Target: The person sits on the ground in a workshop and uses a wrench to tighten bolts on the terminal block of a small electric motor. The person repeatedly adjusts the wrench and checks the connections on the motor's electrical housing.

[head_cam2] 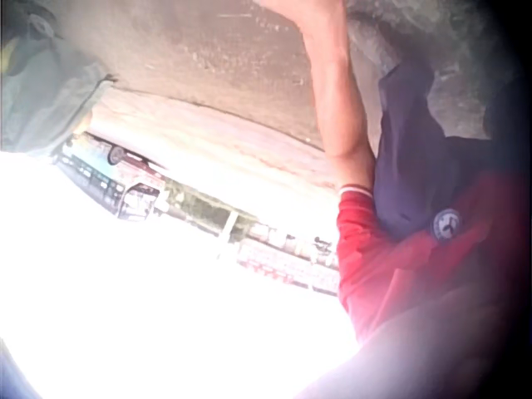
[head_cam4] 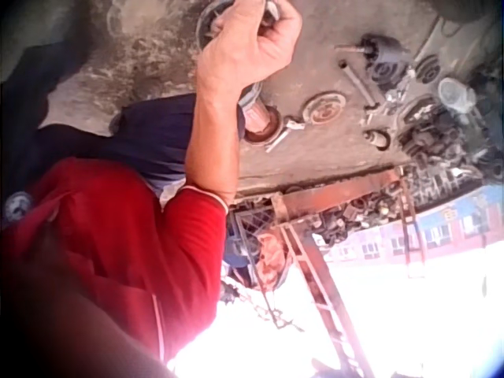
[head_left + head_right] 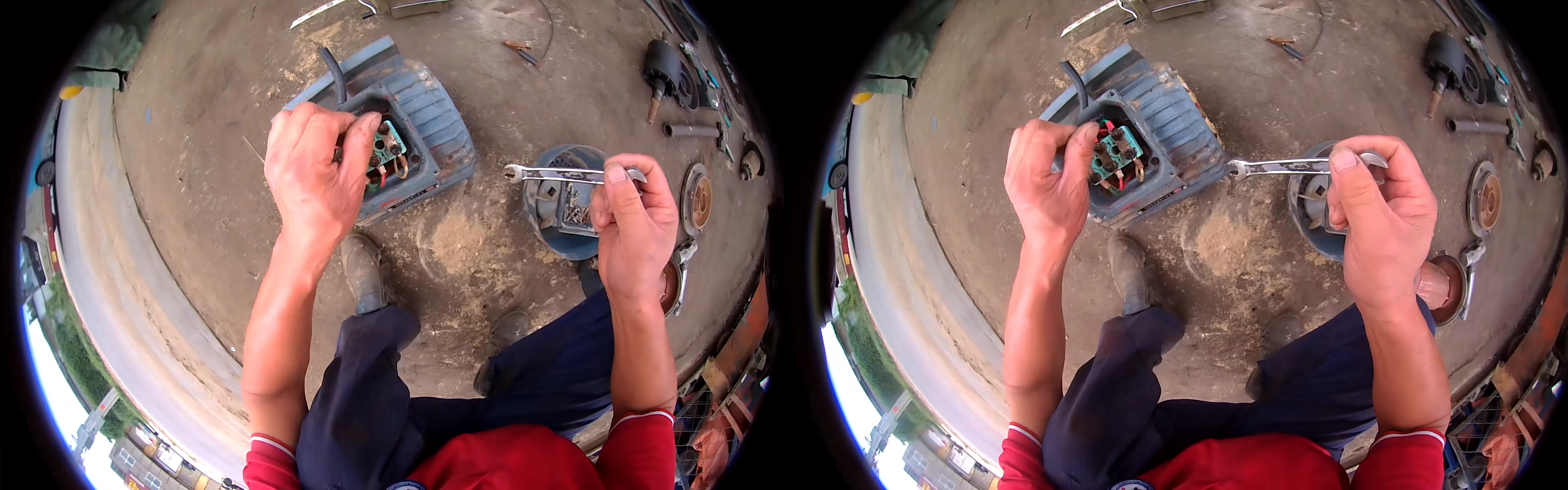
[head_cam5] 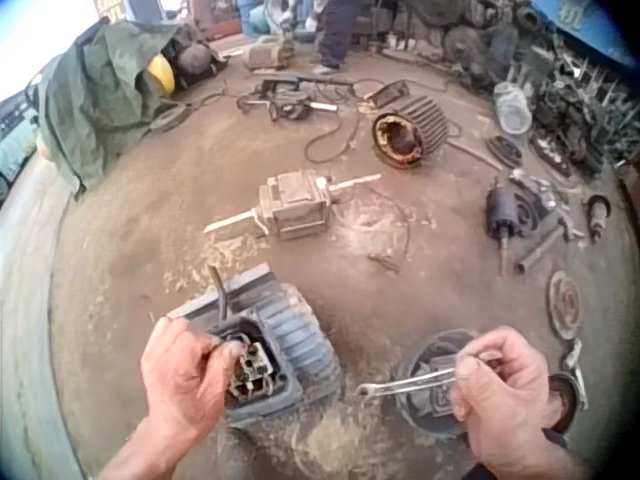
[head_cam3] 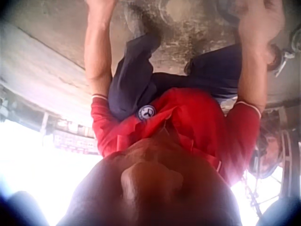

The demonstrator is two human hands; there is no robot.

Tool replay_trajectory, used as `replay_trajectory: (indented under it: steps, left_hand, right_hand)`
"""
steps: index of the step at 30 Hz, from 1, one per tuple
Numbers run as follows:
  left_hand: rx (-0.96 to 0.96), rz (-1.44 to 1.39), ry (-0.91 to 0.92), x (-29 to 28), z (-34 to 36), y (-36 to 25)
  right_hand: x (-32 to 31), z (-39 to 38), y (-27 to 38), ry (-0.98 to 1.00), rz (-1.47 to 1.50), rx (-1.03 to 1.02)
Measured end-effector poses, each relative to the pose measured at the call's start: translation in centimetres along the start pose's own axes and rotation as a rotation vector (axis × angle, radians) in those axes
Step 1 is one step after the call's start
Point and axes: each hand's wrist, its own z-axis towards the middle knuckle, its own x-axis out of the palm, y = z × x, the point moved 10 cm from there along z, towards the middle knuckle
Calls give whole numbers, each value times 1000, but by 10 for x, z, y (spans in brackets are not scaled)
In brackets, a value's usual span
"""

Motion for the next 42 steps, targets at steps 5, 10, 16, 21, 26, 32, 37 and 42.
replay_trajectory:
  steps: [5, 10, 16, 21, 26, 32, 37, 42]
  left_hand:
    - [92, -302, 573, 30, -71, -56]
    - [13, -110, 169, 8, -34, -20]
    - [155, 118, 362, 34, 0, -9]
    - [396, 170, 558, 42, 13, -18]
    - [391, 104, 543, 43, 12, -13]
    - [207, -29, 367, 31, 8, 2]
    - [35, -10, 136, 7, -13, 27]
    - [-32, -55, 142, 18, -30, 25]
  right_hand:
    - [-4, 3, 0, 1, -23, -9]
    - [7, 2, -4, 32, -52, 21]
    - [16, 2, -10, 49, -10, 33]
    - [17, 3, -12, 67, -31, 20]
    - [26, -1, -14, 140, -77, 52]
    - [43, -22, -22, 122, -175, 46]
    - [94, -34, 15, 89, -430, -471]
    - [140, -25, -28, 247, -822, -518]
